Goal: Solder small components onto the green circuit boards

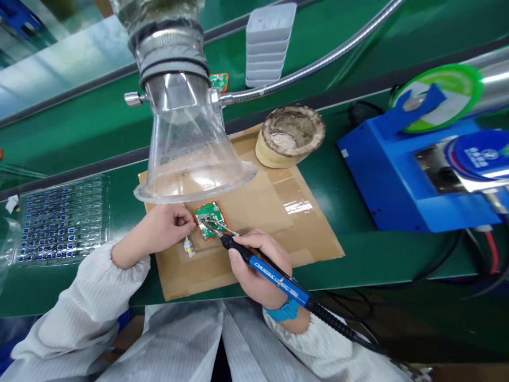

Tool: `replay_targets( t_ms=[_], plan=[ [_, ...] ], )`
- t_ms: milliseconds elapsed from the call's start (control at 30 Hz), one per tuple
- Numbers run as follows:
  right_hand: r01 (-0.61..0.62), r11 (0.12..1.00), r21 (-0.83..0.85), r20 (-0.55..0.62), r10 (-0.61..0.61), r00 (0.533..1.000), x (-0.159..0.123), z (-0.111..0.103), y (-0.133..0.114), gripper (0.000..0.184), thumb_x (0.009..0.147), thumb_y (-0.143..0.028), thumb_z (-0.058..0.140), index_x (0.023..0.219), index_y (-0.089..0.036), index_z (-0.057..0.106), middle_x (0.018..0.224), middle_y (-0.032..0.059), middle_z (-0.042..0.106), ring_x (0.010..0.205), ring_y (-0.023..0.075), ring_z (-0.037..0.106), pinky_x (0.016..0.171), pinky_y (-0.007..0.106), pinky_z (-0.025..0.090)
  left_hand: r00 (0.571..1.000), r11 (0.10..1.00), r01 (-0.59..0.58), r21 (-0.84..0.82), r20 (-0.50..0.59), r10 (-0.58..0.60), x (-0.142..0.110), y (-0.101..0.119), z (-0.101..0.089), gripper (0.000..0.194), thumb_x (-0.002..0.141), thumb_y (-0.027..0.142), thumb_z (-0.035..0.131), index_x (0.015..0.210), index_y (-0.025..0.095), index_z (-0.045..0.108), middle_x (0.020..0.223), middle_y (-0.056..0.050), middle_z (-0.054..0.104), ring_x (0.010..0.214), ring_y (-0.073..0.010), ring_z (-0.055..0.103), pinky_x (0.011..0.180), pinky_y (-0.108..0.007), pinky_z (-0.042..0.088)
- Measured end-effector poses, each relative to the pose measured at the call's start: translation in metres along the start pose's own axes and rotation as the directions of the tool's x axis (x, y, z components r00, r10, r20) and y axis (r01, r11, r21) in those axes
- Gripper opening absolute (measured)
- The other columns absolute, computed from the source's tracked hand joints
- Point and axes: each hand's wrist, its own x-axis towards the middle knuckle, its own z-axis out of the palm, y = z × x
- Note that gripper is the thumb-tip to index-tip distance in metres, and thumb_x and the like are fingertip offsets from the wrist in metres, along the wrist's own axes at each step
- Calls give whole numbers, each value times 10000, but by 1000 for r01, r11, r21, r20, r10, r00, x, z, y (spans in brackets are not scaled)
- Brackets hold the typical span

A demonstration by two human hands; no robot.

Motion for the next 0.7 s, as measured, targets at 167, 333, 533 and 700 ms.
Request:
replay_targets(
  t_ms=[167,333,533,700],
  plan=[
    [-19,1000,11,-16,19,1000,-1,-2,1,155,851,-182,705,997,-231,686,846,31,716,766,195,713,688,312,595,1000,1000,1,17,26,-2,-1,0,0,154,795,178,619,651,176,672,672,6,640,604,-128,532,630,-279,412],
    [-74,997,-17,-94,72,993,-1,-15,9,99,876,-232,703,974,-233,701,879,51,730,821,226,729,718,350,603,998,995,-43,93,-41,47,-9,2,2,99,774,143,655,678,170,659,828,-49,679,843,-203,617,820,-343,486],
    [-83,997,-11,-128,81,988,5,-24,15,117,858,-204,718,968,-243,708,891,45,731,836,224,729,734,343,607,991,927,74,-367,129,-28,-10,-18,-31,108,861,274,652,824,174,667,871,-50,723,837,-184,662,818,-337,546],
    [-56,998,-28,-73,54,996,10,-24,11,128,861,-216,714,986,-237,696,885,46,726,822,219,731,718,318,613,965,650,235,-723,96,-242,18,-73,-102,281,784,351,779,790,152,580,834,-88,715,731,-184,678,729,-327,560]
  ],
)
